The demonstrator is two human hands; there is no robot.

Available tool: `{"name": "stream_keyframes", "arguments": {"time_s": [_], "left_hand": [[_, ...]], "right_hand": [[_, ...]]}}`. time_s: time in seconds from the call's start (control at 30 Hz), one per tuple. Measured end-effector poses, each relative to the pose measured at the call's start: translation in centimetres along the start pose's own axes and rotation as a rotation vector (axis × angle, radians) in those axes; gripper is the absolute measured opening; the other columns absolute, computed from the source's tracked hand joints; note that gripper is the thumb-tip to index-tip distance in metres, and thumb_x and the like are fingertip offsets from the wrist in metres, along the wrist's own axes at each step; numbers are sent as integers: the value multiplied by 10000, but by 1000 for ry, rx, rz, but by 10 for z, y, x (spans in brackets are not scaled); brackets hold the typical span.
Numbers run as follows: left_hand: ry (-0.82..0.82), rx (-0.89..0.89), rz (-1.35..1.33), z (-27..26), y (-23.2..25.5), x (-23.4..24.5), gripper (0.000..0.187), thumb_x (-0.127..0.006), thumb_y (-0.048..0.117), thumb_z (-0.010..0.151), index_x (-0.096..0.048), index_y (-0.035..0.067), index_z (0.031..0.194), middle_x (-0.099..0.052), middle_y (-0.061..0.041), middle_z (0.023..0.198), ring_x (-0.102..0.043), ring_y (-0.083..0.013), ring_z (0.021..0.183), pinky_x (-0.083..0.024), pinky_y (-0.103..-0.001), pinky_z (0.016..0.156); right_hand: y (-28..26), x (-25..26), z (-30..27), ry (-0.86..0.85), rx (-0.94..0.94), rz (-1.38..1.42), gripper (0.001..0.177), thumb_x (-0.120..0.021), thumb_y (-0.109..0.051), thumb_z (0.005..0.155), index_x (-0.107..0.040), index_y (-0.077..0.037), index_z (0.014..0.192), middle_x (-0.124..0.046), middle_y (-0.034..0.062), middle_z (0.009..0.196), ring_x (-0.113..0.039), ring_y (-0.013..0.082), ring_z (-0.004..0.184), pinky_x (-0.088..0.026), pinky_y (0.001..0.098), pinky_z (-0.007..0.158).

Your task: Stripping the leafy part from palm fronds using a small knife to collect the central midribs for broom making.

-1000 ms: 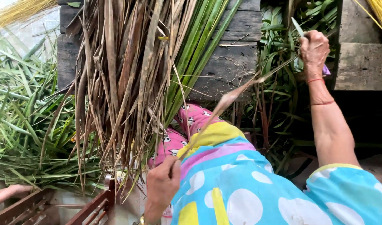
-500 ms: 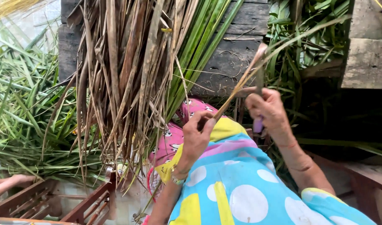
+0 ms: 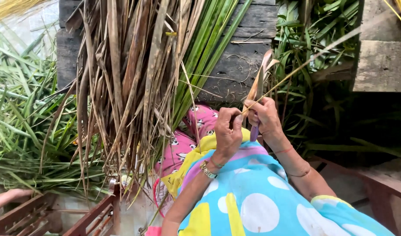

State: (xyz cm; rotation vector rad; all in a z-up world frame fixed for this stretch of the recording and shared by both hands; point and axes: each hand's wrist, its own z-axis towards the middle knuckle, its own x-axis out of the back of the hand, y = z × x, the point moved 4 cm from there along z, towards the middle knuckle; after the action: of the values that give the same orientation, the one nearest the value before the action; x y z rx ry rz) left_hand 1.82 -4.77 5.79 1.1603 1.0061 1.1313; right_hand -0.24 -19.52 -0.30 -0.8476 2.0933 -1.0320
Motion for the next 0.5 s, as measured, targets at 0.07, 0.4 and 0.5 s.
{"name": "stream_keyframes", "arguments": {"time_s": [0.07,0.4,0.5], "left_hand": [[5,-68,6,2,3,-5,101,-617,12,976,-677,80,930,-563,-66,844,-578,-219,774,-488,-319,751],[-154,-119,-178,6,18,-23,119,-553,41,1037,-603,81,936,-523,-45,850,-553,-229,802,-464,-336,818],[-167,-152,-257,8,28,-22,139,-548,101,1052,-593,75,924,-506,-33,835,-522,-205,757,-470,-329,776]], "right_hand": [[5,7,2,14,-13,-32,162,-667,-6,923,-565,-17,797,-372,28,447,-288,40,326,-250,220,268],[-20,31,3,93,-24,-265,198,-667,-11,892,-535,-57,752,-372,-22,490,-338,21,342,-252,190,289],[-19,43,12,100,-3,-301,206,-646,-4,902,-520,-69,752,-346,-44,483,-315,2,341,-244,173,297]]}}
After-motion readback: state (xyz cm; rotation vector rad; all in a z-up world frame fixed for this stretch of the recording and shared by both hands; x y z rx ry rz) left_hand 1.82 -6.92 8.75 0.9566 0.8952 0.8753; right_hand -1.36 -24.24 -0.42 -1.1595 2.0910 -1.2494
